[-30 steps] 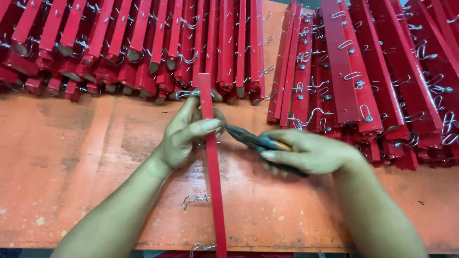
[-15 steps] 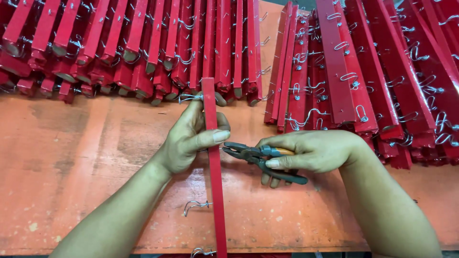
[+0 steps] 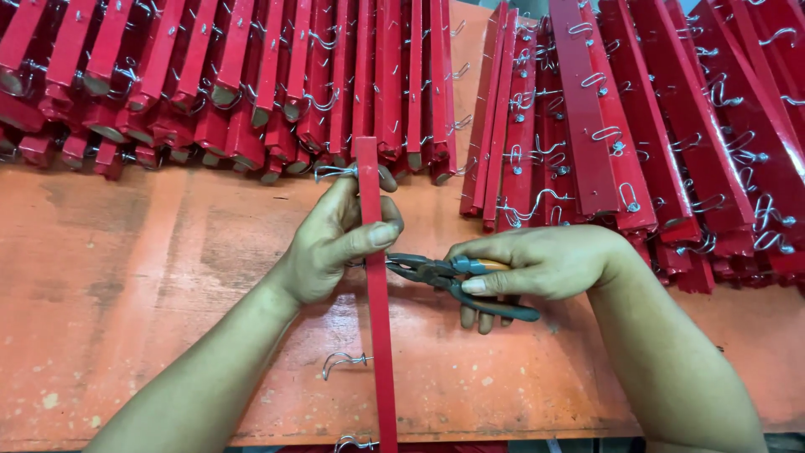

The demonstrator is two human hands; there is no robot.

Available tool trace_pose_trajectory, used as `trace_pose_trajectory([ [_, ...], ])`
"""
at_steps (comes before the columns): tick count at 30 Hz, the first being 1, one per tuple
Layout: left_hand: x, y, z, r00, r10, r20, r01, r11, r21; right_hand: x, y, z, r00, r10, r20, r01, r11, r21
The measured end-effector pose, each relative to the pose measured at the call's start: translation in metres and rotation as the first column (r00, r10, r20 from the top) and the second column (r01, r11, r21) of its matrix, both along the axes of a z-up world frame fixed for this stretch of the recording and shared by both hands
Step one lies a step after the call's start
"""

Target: Adjusting metal hooks on red bars using pliers

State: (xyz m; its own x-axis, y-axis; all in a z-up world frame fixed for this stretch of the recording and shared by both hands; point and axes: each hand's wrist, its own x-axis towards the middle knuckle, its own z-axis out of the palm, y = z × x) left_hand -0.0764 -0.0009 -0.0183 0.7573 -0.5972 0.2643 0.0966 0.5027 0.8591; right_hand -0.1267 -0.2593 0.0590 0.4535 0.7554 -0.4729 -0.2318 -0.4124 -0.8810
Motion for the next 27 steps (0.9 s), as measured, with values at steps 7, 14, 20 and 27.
trace_pose_trajectory([
  [7, 0.003, -0.002, -0.012, 0.999, 0.038, 0.025, -0.038, 0.999, 0.003, 0.006, 0.003, 0.008, 1.000, 0.014, -0.019, -0.014, 1.000, -0.014],
  [14, 0.005, 0.002, -0.005, 0.998, 0.008, 0.054, -0.008, 1.000, 0.007, 0.013, 0.020, 0.044, 0.996, 0.081, 0.034, -0.068, 0.958, -0.277],
  [20, 0.006, 0.011, 0.001, 0.999, 0.036, 0.009, -0.037, 0.997, 0.064, 0.018, 0.040, 0.065, 0.983, 0.151, 0.103, -0.084, 0.873, -0.481],
  [27, 0.011, 0.015, -0.004, 0.998, 0.044, 0.039, -0.046, 0.998, 0.038, 0.005, 0.046, 0.042, 0.991, -0.014, 0.131, 0.064, 0.919, -0.389],
])
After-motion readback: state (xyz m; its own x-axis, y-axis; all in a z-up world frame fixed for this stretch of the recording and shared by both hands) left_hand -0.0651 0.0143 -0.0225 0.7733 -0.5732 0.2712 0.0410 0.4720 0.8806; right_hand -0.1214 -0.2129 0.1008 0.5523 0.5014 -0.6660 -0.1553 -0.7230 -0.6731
